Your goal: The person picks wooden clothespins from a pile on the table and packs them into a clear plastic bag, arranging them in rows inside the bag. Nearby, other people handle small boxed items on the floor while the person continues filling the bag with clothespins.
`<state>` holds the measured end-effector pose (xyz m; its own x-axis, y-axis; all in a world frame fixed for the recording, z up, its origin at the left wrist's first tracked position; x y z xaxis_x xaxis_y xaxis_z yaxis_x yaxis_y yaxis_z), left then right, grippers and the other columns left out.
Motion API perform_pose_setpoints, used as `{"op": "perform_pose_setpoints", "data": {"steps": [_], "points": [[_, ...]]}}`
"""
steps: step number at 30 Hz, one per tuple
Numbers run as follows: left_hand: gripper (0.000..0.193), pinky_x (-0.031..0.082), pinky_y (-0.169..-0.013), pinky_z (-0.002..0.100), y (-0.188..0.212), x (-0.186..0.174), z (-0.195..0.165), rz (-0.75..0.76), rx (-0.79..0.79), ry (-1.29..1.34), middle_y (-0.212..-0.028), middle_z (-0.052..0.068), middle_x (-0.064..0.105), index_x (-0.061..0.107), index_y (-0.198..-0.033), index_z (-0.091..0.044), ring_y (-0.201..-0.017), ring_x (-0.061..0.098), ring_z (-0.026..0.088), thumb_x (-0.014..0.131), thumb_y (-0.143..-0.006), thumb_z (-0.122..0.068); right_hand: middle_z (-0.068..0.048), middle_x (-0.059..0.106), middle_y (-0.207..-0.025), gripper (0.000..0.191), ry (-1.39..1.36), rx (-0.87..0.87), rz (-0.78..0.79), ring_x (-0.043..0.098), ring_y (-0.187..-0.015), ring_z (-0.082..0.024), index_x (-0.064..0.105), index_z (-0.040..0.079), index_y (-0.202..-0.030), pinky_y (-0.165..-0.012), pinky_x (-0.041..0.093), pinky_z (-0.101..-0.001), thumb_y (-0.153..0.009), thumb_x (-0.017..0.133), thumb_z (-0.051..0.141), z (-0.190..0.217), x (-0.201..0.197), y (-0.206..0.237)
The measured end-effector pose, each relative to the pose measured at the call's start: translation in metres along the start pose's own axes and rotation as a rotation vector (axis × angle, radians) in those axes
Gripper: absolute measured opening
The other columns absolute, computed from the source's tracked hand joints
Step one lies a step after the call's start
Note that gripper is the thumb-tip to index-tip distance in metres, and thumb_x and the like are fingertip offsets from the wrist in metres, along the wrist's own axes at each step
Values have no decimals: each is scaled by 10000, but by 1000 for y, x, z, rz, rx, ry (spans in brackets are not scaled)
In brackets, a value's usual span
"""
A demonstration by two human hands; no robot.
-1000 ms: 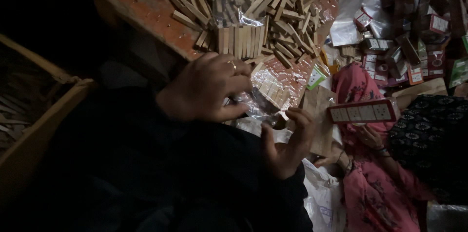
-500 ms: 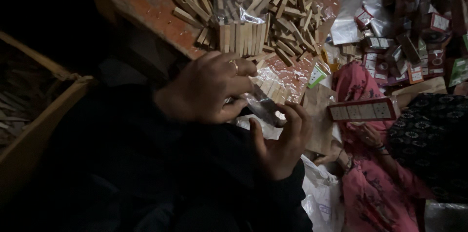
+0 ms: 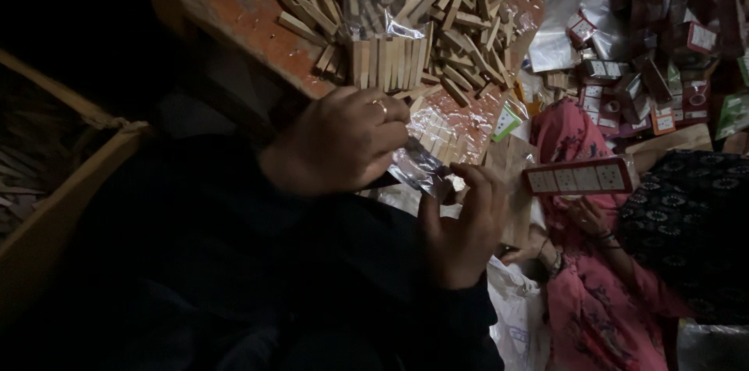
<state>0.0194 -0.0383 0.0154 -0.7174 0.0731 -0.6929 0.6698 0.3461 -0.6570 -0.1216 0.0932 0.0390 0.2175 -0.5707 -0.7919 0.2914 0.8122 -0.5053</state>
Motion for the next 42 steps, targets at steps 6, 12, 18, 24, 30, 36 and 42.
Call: {"op": "perform_pose_setpoints", "data": {"steps": [6,12,18,24,30,36,42], "points": [[207,579,-720,393,-1,3,-5,11,-22,49,-1101,127,729,712,-985,-64,-1014,690,260,811,-834,-166,-77,677,-967,313,49,-51,-8,652,-918,-251,661,66,-1125,-834,491,-400,-835,776,99,-9,-3,-3],[257,599,-733,412,-5,-3,-20,-112,81,-28,-1048,124,719,691,-948,-69,-1002,697,301,831,-788,-214,-79,703,-984,269,70,8,-49,668,-903,-248,670,79,-1122,-825,492,-389,-881,768,149,-22,-4,-3],[252,577,-665,403,-6,-3,-27,-36,53,36,-949,97,705,655,-880,-57,-898,696,284,845,-808,-205,-74,707,-945,250,133,37,-40,663,-864,-250,692,75,-1073,-795,479,-405,-871,772,199,-30,-5,-12],[263,552,-618,391,-7,-4,-30,-72,43,-9,-945,102,696,660,-882,-60,-893,693,284,845,-769,-209,-59,706,-945,176,106,24,-20,655,-840,-241,688,80,-1008,-774,491,-395,-887,754,188,-29,-4,-16],[256,560,-645,383,-7,-5,-28,-45,17,45,-1003,106,691,660,-907,-52,-853,675,247,843,-790,-187,-70,679,-849,175,114,28,3,639,-789,-273,667,70,-917,-731,470,-426,-877,772,206,-31,0,-19],[251,563,-650,394,-4,-7,-28,-60,7,56,-1008,106,701,665,-898,-50,-846,678,263,840,-767,-174,-89,657,-815,162,168,14,19,628,-783,-298,656,59,-880,-720,459,-448,-859,763,180,-32,-1,-24],[220,603,-742,384,-5,4,-24,-74,-1,73,-1084,134,730,663,-941,-57,-923,714,272,817,-848,-184,-85,652,-859,126,149,-50,-13,634,-845,-289,629,60,-899,-772,482,-422,-886,736,125,-30,0,-24]]}}
Point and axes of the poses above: each hand's wrist, its own y-axis away from the middle knuckle, its own x-axis out of the palm, z = x × y, the point moved 5 cm from there along -y, towards the middle knuckle
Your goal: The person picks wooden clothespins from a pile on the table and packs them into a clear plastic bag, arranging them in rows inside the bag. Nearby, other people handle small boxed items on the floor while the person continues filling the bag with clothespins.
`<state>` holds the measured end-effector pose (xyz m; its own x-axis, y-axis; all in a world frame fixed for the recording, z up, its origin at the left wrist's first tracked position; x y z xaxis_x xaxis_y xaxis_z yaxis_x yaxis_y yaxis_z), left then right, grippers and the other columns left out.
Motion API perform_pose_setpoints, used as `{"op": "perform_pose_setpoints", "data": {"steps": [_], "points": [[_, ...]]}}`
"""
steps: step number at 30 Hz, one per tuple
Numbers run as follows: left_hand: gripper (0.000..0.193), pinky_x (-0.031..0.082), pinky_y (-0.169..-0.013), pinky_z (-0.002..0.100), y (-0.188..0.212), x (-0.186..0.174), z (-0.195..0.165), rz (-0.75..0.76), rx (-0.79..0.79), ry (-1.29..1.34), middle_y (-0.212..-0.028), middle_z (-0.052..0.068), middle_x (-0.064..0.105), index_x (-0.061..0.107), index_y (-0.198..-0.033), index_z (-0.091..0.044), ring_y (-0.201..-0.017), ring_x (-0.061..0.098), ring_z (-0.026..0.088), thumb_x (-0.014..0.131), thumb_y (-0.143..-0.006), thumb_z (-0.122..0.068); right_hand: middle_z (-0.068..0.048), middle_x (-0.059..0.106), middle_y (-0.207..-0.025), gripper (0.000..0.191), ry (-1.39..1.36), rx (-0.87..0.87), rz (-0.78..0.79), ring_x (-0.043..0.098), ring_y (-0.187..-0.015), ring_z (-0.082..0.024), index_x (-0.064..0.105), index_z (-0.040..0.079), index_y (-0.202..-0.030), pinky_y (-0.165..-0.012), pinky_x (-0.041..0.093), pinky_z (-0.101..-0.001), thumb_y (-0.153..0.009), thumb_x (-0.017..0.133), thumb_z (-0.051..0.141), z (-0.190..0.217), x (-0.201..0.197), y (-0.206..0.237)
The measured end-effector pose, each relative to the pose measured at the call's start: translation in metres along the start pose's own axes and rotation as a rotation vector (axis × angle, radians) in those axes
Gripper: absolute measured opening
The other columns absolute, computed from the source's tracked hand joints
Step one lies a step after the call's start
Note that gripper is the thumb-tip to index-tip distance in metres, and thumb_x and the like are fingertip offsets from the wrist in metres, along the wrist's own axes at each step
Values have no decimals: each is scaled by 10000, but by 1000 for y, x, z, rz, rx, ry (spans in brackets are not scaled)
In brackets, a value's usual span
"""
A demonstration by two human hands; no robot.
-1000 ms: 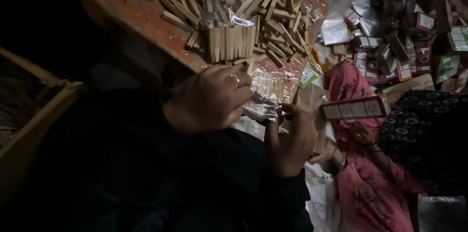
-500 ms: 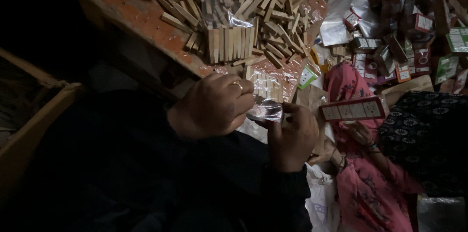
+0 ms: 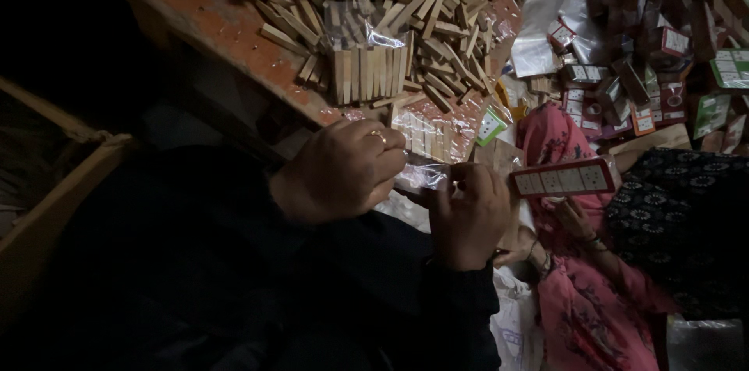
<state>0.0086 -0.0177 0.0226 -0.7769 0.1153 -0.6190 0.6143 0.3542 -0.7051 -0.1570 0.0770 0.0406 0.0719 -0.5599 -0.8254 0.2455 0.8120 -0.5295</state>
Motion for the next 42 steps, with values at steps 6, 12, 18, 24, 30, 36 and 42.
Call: {"op": "perform_pose_setpoints", "data": {"steps": [6,12,18,24,30,36,42], "points": [[247,604,-754,435,2,2,4,44,-75,12,-1032,132,726,673,-959,-55,-925,709,292,819,-818,-196,-66,702,-915,181,-133,83,-7,658,-819,-210,677,44,-1019,-733,512,-357,-915,757,169,1,3,3],[357,591,-848,502,-1,1,7,24,-225,-13,-1134,214,700,685,-1089,-16,-1060,685,388,783,-790,-185,-61,725,-955,181,-224,112,29,679,-788,-163,738,52,-1094,-655,541,-303,-944,758,150,7,2,1],[335,581,-933,510,0,6,6,36,-285,-21,-1203,224,691,692,-1095,-15,-1127,680,391,784,-810,-165,-46,710,-915,152,-232,136,39,667,-749,-169,736,63,-1052,-645,538,-322,-921,768,134,9,4,0],[259,609,-881,445,2,10,6,16,-253,-30,-1183,198,705,711,-1036,-24,-1083,706,361,791,-835,-165,-65,689,-904,122,-139,26,35,664,-759,-216,744,88,-1022,-706,500,-367,-902,763,89,7,7,0],[186,621,-774,382,4,7,6,4,-229,8,-1069,130,689,705,-974,-27,-952,711,285,791,-860,-146,-82,666,-891,114,-132,24,34,659,-835,-265,695,63,-953,-728,488,-401,-878,773,99,3,11,4],[165,612,-739,382,2,1,5,-11,-198,30,-1048,110,672,698,-947,-44,-918,698,271,795,-852,-138,-81,687,-908,99,-34,23,85,674,-851,-272,699,78,-925,-721,503,-400,-880,770,130,7,9,2],[164,605,-776,392,3,-4,5,-36,-147,37,-1063,113,680,698,-946,-50,-946,698,280,781,-819,-110,-73,706,-935,107,64,37,142,685,-884,-290,705,92,-890,-742,515,-411,-896,773,175,17,1,-1]]}}
Point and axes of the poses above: each hand's wrist, its own y-axis away from the middle knuckle, its own x-axis out of the palm, z = x × y, the point moved 5 cm from there along -y, towards the middle knuckle
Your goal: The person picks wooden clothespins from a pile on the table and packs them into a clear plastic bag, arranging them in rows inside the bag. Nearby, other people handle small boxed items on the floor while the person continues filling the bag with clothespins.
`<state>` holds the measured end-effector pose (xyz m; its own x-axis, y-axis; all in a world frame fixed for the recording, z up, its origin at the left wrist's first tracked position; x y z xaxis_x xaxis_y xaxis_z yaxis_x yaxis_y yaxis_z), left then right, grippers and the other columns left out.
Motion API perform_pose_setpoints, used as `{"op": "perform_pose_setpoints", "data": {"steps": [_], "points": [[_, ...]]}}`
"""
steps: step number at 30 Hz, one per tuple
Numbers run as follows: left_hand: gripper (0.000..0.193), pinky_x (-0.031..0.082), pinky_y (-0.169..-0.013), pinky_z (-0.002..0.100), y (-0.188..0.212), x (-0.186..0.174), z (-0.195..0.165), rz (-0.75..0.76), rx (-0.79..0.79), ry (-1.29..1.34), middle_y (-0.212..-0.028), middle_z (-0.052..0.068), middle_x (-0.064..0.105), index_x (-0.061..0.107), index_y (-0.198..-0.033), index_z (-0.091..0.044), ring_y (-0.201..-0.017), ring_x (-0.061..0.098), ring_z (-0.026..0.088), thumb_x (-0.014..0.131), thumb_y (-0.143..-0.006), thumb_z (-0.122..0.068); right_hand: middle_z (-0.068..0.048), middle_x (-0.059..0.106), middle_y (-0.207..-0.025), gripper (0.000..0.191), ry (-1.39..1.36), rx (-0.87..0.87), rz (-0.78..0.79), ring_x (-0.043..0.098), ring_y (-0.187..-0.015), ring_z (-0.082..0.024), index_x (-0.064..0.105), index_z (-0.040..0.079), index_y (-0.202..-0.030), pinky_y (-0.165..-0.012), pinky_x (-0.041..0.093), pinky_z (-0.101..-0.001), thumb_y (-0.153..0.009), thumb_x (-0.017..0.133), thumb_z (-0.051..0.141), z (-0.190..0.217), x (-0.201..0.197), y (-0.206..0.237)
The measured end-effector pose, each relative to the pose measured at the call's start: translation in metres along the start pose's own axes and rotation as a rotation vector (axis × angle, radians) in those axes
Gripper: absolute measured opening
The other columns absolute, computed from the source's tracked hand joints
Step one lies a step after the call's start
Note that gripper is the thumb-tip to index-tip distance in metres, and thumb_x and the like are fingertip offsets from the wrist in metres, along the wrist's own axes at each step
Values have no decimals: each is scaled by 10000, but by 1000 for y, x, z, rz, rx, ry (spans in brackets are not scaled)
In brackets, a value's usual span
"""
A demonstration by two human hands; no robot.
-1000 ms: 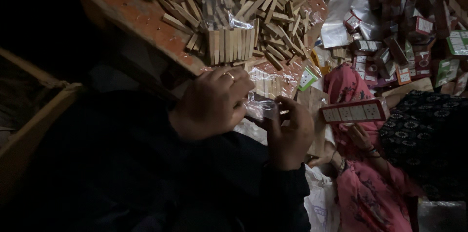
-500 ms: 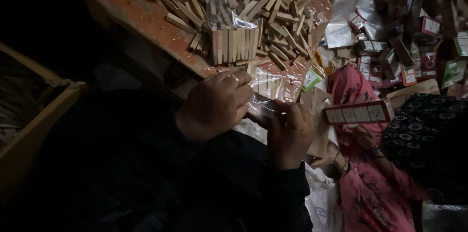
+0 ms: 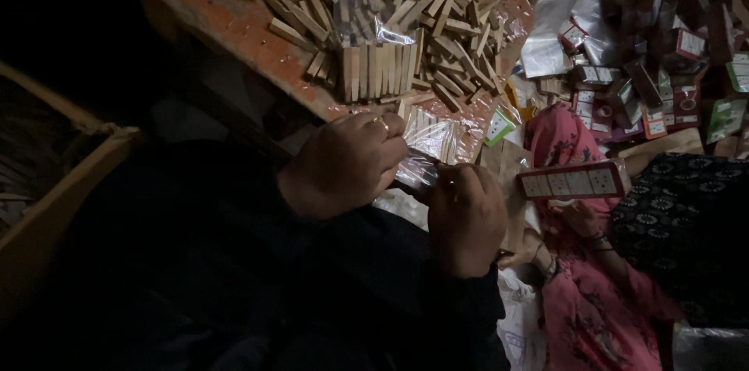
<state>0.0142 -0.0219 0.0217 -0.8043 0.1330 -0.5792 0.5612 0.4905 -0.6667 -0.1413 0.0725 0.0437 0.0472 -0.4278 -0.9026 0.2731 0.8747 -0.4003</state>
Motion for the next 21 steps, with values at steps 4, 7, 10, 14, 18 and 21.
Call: {"op": "perform_pose_setpoints", "data": {"steps": [4,7,10,14,18,21], "points": [[166,594,-759,406,0,1,0,14,1,-4,-1059,123,685,704,-939,-41,-924,689,290,786,-810,-108,-75,700,-932,117,30,-10,-2,676,-907,-306,703,90,-876,-772,514,-422,-884,773,184,5,-4,0],[145,596,-772,395,-1,4,1,58,-27,-8,-1065,112,687,695,-935,-28,-927,689,274,782,-841,-97,-66,699,-927,161,18,6,8,672,-896,-307,734,102,-893,-754,506,-439,-823,809,226,5,-4,-1],[137,601,-806,407,1,-2,0,10,-3,-1,-1046,101,694,690,-907,-40,-950,699,273,787,-824,-89,-63,700,-1063,66,-34,-79,-96,670,-988,-307,735,103,-939,-797,522,-419,-896,761,146,8,-8,3],[254,595,-775,408,0,-6,-2,9,12,29,-1035,121,707,715,-963,-35,-941,700,287,816,-776,-175,-80,699,-1164,129,-100,-101,-181,675,-1079,-300,732,82,-980,-861,555,-400,-865,787,103,7,-5,8],[294,590,-712,400,-5,-9,1,83,81,-51,-1036,131,724,727,-966,-48,-895,706,277,801,-826,-296,-79,697,-1205,115,-302,-9,-131,702,-1110,-240,705,61,-1025,-824,622,-315,-920,748,41,-3,6,10],[342,577,-664,403,-2,-20,8,55,79,5,-1022,134,729,722,-913,-60,-866,708,264,791,-839,-387,-94,693,-1220,190,-234,-132,-187,689,-1120,-255,707,48,-1052,-851,609,-342,-872,762,22,-4,7,11]]}}
Point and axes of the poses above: each hand's wrist, its own y-axis away from the middle knuckle, its own x-axis out of the palm, z = x × y, the point moved 5 cm from there along -y, towards the middle knuckle
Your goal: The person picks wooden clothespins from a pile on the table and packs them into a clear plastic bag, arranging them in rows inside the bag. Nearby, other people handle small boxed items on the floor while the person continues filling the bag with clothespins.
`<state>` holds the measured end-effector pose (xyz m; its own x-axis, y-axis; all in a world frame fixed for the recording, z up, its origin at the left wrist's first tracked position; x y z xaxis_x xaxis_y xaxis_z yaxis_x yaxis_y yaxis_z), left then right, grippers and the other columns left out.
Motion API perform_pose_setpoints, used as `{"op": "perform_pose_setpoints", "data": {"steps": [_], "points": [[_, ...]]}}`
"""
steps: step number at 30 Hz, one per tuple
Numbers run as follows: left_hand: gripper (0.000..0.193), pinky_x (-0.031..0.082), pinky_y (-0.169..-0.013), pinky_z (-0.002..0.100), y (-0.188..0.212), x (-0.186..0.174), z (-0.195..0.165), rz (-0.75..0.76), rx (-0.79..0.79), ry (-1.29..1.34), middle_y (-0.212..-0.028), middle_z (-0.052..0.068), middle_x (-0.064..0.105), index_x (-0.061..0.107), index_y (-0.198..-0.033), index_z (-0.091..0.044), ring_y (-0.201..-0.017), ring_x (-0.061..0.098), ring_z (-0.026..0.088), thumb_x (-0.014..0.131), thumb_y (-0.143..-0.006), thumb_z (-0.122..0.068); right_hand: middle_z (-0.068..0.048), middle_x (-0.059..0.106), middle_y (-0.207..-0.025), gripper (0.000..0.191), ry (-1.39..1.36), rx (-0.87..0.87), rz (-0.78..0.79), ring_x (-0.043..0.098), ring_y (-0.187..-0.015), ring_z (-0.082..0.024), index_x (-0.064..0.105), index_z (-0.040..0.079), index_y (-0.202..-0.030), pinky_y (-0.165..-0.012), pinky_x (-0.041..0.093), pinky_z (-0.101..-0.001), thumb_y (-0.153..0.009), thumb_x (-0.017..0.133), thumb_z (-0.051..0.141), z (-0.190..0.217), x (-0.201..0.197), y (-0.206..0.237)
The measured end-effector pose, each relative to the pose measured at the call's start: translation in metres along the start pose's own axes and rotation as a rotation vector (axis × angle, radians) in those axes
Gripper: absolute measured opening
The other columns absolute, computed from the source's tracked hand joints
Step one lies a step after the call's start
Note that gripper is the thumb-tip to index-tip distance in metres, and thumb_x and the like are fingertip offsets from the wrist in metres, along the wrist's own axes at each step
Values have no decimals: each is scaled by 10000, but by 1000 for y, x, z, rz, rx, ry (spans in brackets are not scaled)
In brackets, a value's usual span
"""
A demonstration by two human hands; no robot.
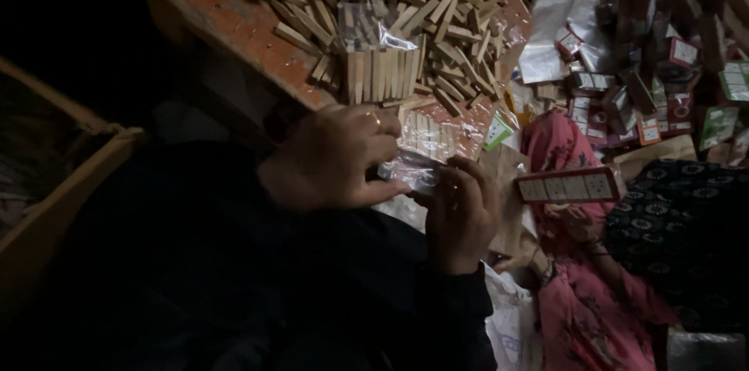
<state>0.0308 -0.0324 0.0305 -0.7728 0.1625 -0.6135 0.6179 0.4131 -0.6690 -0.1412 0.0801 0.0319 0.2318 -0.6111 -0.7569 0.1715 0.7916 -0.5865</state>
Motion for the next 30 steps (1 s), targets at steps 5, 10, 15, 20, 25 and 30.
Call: {"op": "perform_pose_setpoints", "data": {"steps": [5,10,15,20,25,30], "points": [[147,578,-654,380,1,7,18,94,-217,5,-904,82,718,733,-938,-83,-789,691,216,744,-944,-229,-102,684,-1257,207,-32,-53,-35,693,-1150,-239,716,61,-1100,-861,611,-321,-914,741,-24,-4,4,5],[64,595,-714,366,1,2,11,-93,-64,-33,-1048,97,711,726,-943,-91,-945,693,240,722,-881,-72,-151,652,-1296,252,-185,-24,42,695,-1136,-250,699,31,-1087,-779,617,-284,-847,677,-40,-12,6,10],[9,561,-774,419,3,1,8,-65,-101,-16,-1123,95,689,724,-876,-105,-986,662,258,724,-875,-96,-175,624,-1344,237,-135,-86,-30,681,-1200,-290,676,19,-1087,-877,608,-330,-861,682,-50,-11,10,19],[13,544,-786,435,2,0,7,-46,-90,-53,-1154,90,681,731,-875,-106,-1009,651,276,722,-873,-96,-191,615,-1337,216,-192,-71,-59,695,-1153,-272,667,13,-1083,-861,615,-325,-882,692,-61,-14,14,22],[85,556,-830,458,-2,4,4,-27,-14,-82,-1192,107,669,742,-892,-107,-1077,640,298,734,-815,-142,-191,607,-1350,221,-188,-80,-75,691,-1129,-285,677,4,-1077,-827,614,-313,-869,689,-72,-14,16,24],[42,555,-862,461,-3,9,-1,-6,-34,-104,-1254,95,662,750,-917,-116,-1144,637,290,735,-877,-113,-197,611,-1340,227,-253,-28,-36,701,-1098,-257,680,-2,-1074,-734,609,-271,-858,707,-68,-17,16,22]]}}
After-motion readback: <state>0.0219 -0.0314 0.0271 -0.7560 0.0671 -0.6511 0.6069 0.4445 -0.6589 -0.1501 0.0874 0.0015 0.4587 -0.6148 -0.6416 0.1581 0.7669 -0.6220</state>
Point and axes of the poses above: each hand's wrist, its own y-axis away from the middle knuckle, its own x-axis out of the palm, z = x × y, the point moved 5 cm from there along -y, towards the middle knuckle
